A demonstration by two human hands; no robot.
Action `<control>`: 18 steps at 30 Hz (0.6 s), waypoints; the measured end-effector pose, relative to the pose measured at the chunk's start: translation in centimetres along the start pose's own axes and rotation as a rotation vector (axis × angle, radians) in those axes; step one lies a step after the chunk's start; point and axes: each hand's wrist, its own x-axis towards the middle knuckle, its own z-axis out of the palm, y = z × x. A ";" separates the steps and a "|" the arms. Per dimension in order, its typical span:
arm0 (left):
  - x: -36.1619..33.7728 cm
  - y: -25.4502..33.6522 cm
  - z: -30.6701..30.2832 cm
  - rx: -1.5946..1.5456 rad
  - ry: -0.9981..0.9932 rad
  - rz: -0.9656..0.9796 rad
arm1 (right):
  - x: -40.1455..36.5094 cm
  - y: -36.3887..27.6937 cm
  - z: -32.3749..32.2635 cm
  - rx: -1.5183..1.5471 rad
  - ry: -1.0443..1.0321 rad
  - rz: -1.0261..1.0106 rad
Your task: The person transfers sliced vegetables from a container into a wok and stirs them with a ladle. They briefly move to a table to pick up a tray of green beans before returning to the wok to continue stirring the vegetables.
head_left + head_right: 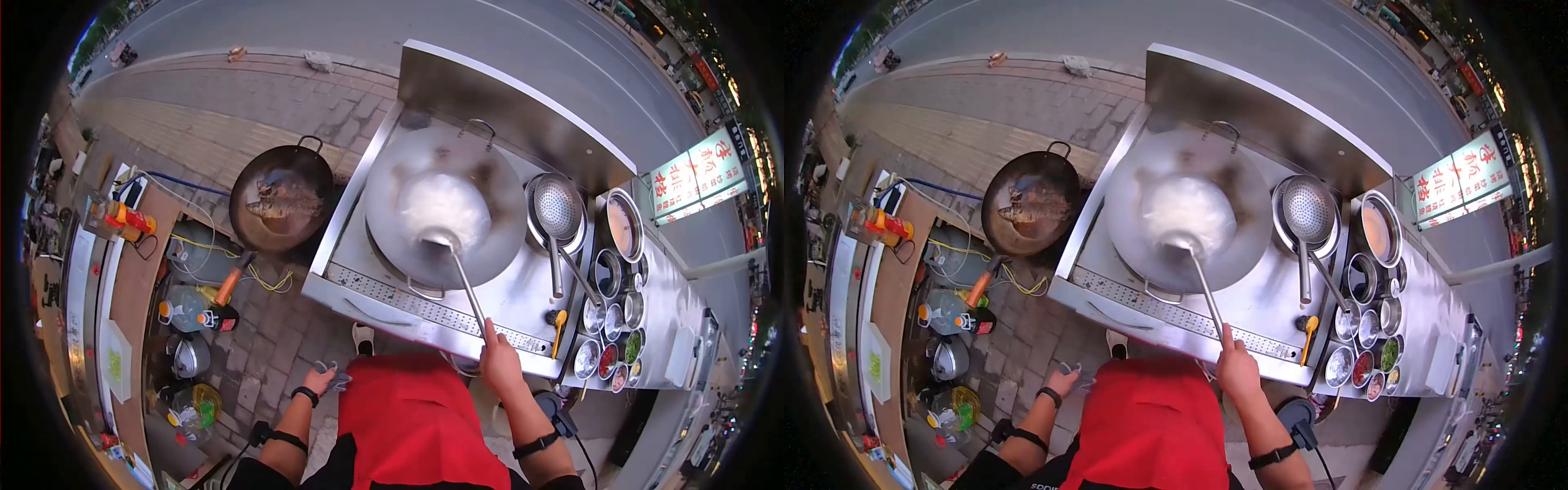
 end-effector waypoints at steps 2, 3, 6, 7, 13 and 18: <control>3.7 -6.0 -1.4 0.104 0.152 -0.031 | 2.2 -0.7 1.4 0.002 0.096 -0.020; 4.9 -8.2 -2.2 0.159 0.230 -0.043 | 3.5 -1.1 1.6 0.027 0.123 -0.019; 4.5 -9.9 -4.9 0.031 0.085 -0.148 | 7.2 -1.0 1.5 0.136 0.263 -0.044; 3.8 -9.1 -5.4 0.039 0.068 -0.187 | 8.3 -0.6 1.3 0.185 0.336 -0.050; 1.4 -6.5 -5.5 0.054 0.103 -0.246 | 12.8 0.3 -0.1 0.382 0.419 0.043; 4.5 -7.9 -3.4 0.064 0.181 -0.171 | 11.1 -4.6 1.8 1.460 -0.125 0.307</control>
